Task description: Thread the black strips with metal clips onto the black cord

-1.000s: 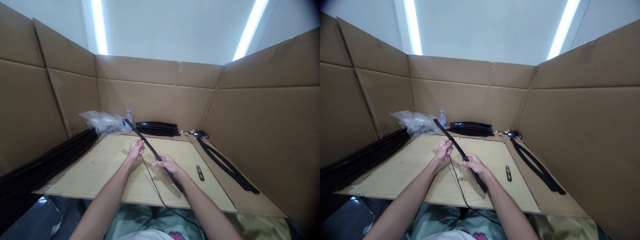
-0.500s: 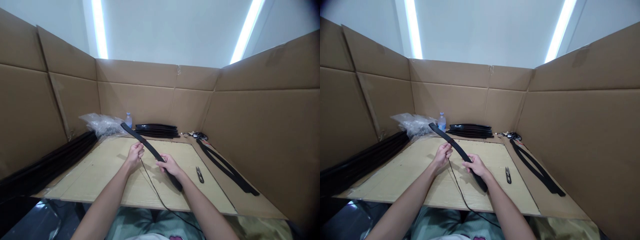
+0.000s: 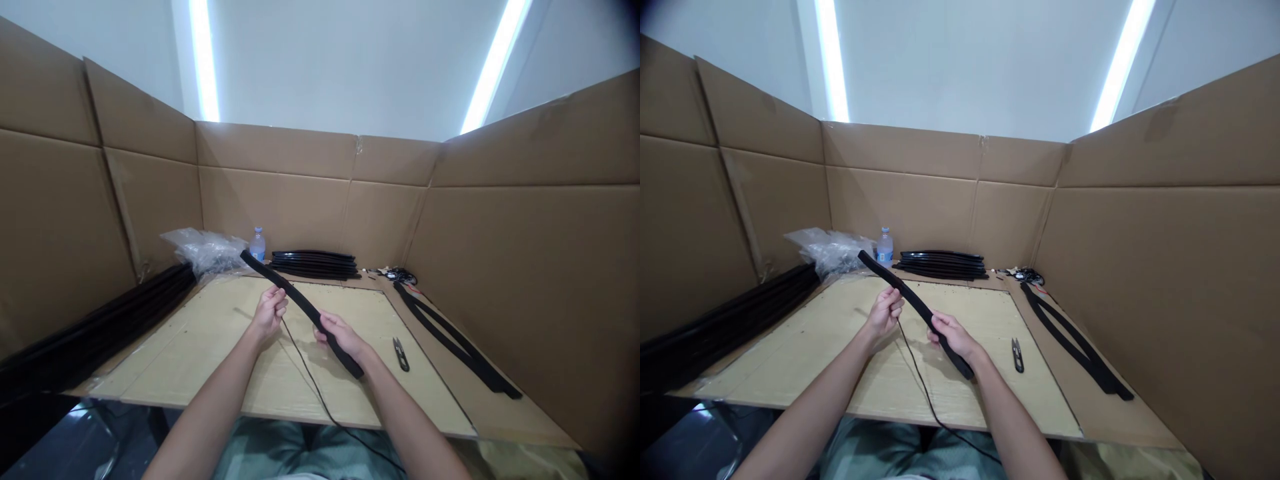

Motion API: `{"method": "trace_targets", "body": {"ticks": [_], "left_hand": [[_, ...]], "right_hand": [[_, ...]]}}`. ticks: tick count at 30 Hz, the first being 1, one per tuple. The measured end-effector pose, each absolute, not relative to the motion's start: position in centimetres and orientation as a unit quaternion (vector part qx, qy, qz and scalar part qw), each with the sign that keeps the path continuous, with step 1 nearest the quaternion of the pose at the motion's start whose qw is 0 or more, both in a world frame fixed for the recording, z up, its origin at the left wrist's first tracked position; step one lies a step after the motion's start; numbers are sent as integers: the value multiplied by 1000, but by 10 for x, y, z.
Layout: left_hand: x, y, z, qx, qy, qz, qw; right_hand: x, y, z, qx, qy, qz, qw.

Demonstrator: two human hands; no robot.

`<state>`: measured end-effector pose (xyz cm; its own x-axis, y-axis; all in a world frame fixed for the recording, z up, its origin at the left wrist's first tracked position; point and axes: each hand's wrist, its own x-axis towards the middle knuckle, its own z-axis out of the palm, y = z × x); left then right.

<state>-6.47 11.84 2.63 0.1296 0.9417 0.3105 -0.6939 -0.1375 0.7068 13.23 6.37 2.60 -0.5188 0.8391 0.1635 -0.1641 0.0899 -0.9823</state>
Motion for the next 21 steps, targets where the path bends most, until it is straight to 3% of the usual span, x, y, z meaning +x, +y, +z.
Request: {"method": "trace_targets", "body": {"ticks": [4, 13, 21], "left_hand": [[-66, 120, 24, 395, 159, 637, 643], [-63, 125, 20, 407, 196, 645, 616], [-65, 128, 19, 405, 209, 637, 621]], "right_hand": [[133, 63, 28, -248, -612, 637, 398], [139, 71, 26, -327, -676, 491, 441], [141, 73, 25, -326, -647, 552, 413]]}}
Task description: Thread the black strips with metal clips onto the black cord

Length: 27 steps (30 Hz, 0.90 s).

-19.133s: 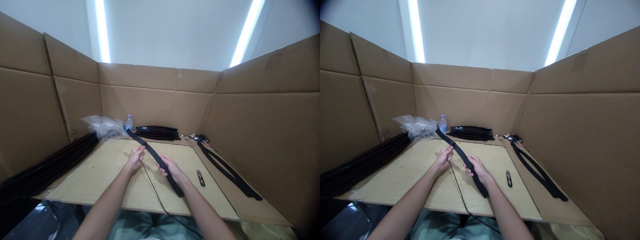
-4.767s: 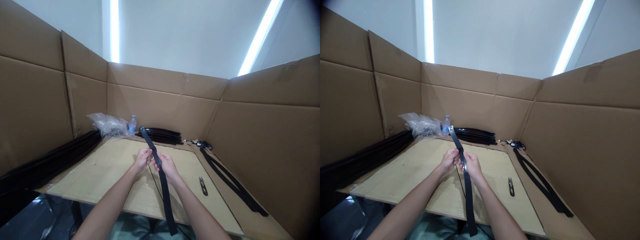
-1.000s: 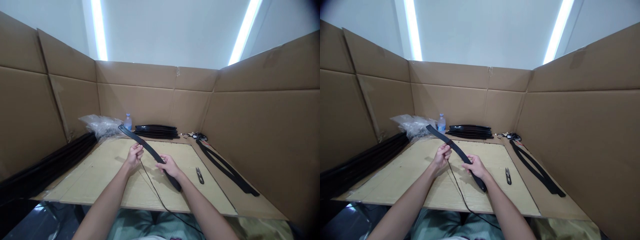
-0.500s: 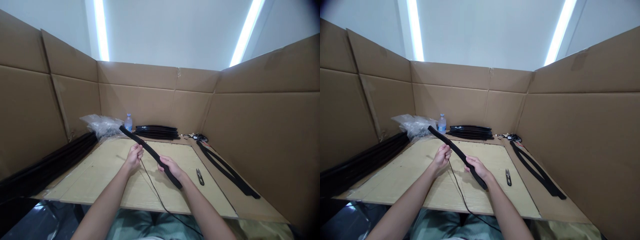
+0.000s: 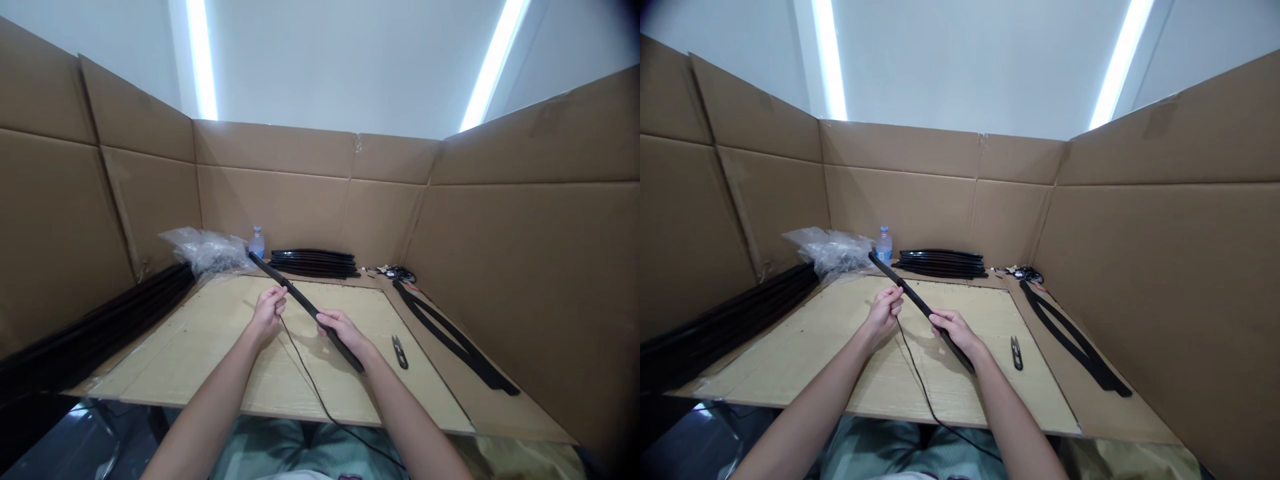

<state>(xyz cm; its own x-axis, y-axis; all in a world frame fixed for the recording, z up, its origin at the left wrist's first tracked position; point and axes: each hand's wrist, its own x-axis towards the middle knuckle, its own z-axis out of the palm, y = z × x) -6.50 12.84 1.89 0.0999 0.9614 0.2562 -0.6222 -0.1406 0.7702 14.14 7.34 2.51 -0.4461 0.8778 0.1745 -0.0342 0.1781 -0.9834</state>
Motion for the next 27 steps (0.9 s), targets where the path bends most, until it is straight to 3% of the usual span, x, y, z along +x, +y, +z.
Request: {"method": "trace_targets", "body": {"ticks": [17, 27], "left_hand": [[-60, 125, 21, 404, 244, 630, 617], [-65, 127, 19, 422, 182, 601, 654]], "right_hand": [[146, 82, 14, -383, -634, 544, 394], [147, 81, 11, -379, -591, 606, 373]]}}
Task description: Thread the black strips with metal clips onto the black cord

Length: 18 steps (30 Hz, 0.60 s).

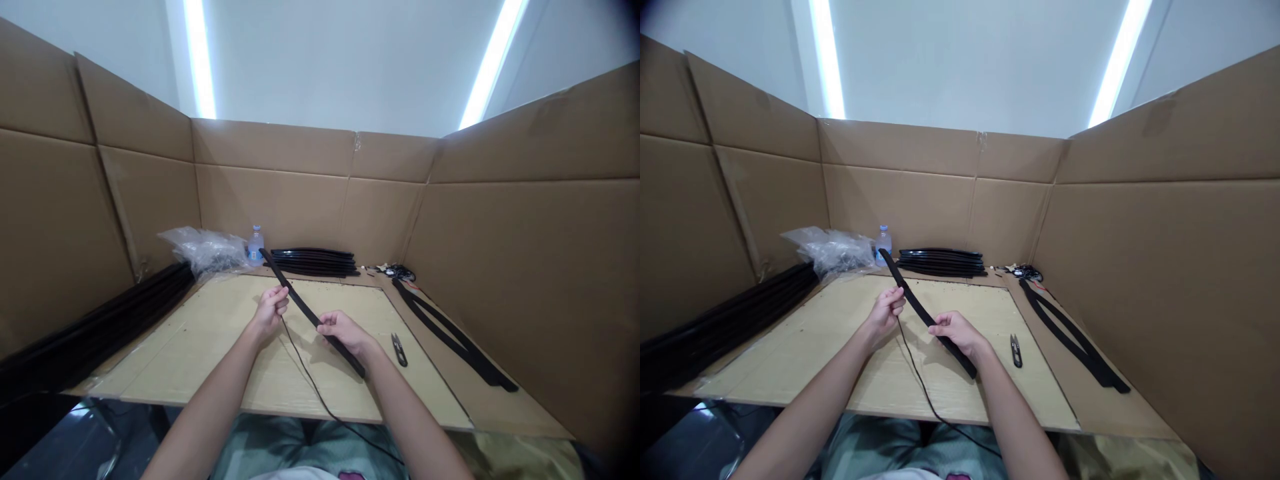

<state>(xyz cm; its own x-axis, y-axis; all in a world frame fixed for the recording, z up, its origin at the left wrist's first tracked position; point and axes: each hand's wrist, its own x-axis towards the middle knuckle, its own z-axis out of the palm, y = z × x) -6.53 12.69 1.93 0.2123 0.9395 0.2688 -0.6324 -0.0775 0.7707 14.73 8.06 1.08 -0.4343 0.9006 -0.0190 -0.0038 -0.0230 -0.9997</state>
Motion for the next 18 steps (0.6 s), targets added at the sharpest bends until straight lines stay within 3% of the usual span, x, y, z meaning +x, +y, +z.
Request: {"method": "trace_targets", "body": {"ticks": [8, 18], "left_hand": [[-66, 124, 21, 454, 166, 580, 656], [-64, 122, 23, 438, 194, 597, 643]], "right_hand": [[153, 70, 15, -306, -582, 695, 292], [147, 73, 13, -323, -616, 642, 322]]}}
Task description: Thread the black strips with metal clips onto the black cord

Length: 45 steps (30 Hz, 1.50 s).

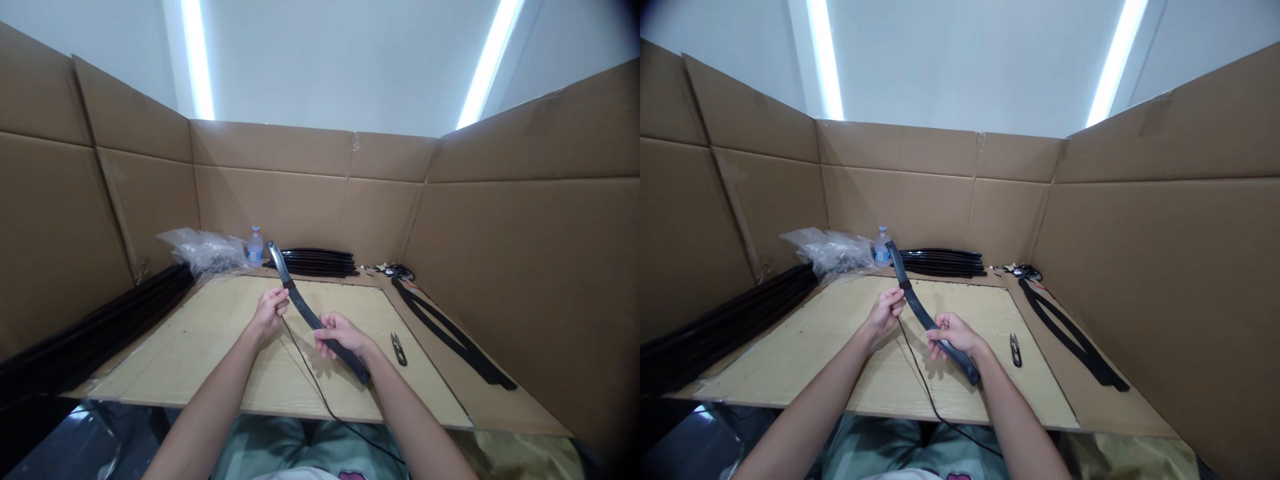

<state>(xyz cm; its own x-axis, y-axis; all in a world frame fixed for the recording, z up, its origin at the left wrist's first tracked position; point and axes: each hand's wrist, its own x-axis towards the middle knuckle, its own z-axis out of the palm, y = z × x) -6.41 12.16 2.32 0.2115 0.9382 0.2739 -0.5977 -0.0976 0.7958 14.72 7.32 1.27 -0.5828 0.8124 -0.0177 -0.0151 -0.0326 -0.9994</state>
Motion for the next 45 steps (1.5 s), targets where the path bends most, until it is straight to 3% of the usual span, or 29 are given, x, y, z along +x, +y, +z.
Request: {"method": "trace_targets", "body": {"ticks": [14, 23, 45], "left_hand": [[-64, 128, 20, 409, 239, 656, 588], [-61, 127, 20, 419, 272, 657, 564], [-62, 121, 22, 430, 222, 643, 594]], "right_hand": [[140, 79, 9, -367, -525, 652, 406], [136, 79, 9, -357, -556, 632, 404], [142, 71, 25, -307, -580, 588, 472]]}}
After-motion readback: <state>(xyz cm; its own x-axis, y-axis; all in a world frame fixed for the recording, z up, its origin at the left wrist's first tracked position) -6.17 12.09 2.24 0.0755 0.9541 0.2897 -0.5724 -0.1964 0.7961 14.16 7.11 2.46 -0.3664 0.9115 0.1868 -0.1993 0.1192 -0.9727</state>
